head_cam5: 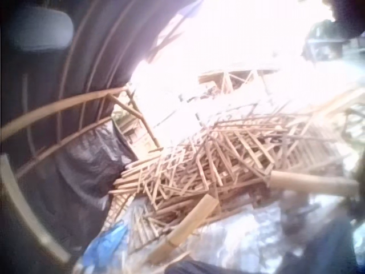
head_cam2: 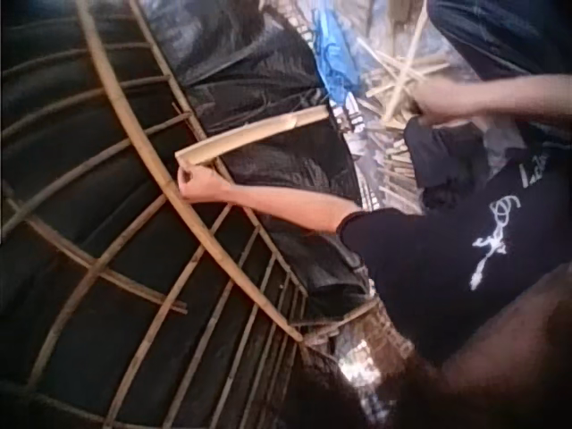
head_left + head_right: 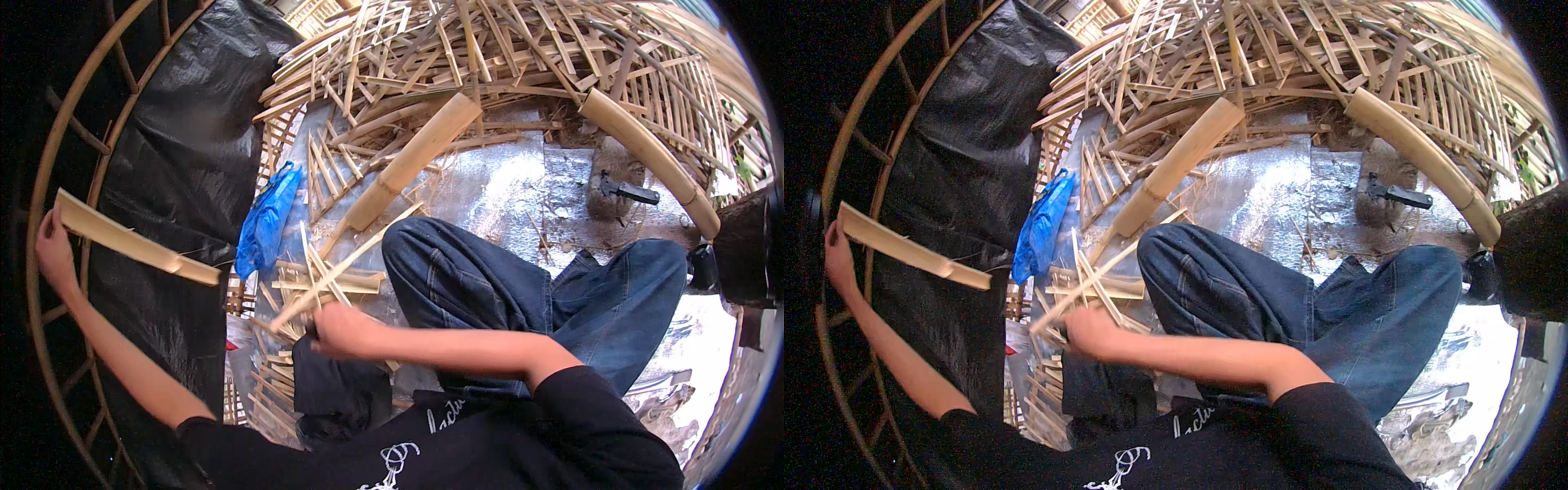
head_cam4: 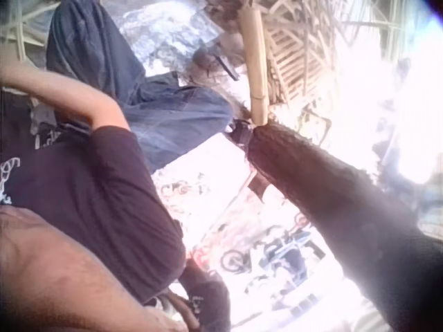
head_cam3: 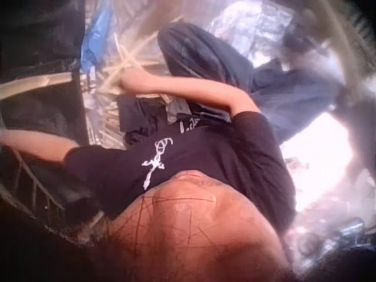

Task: The person cuts, splits, and carves bamboo poles and strips using knives, a machete, and a hammer.

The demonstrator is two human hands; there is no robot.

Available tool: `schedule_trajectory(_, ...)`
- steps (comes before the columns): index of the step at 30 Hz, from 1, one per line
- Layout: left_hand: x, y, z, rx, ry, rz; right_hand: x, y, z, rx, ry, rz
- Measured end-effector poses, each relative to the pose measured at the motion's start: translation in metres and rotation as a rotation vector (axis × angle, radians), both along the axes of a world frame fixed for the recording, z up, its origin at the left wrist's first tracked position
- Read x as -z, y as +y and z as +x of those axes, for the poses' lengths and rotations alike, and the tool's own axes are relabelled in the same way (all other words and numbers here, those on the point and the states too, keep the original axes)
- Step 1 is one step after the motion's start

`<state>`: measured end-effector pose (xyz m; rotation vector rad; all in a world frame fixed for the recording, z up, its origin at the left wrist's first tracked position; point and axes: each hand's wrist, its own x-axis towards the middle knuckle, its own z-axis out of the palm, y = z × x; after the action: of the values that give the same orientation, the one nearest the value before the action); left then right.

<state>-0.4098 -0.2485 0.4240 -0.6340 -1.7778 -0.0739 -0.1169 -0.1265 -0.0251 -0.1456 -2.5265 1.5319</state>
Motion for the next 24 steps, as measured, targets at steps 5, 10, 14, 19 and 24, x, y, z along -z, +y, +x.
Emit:
schedule_trajectory(5, -0.002, 0.009, 0.009, 0.011, 0.001, -0.051, 0.039, -0.039, 0.063, -0.416, -0.178, -0.087)
schedule_trajectory(10, 0.040, 0.084, 0.087, 0.374, -0.129, -0.056, 0.034, -0.034, 0.145, -0.537, -0.389, -0.247)
schedule_trajectory(14, 0.076, 0.190, 0.139, 0.767, -0.195, -0.063, 0.000, 0.028, 0.220, -0.297, -0.440, -0.395)
schedule_trajectory(19, 0.103, 0.280, 0.204, 1.285, -0.616, -0.071, -0.045, 0.076, 0.339, 0.571, -0.294, -0.347)
schedule_trajectory(24, 0.162, 0.361, 0.298, 1.516, -0.965, -0.099, -0.063, 0.077, 0.406, 1.132, -0.245, -0.489)
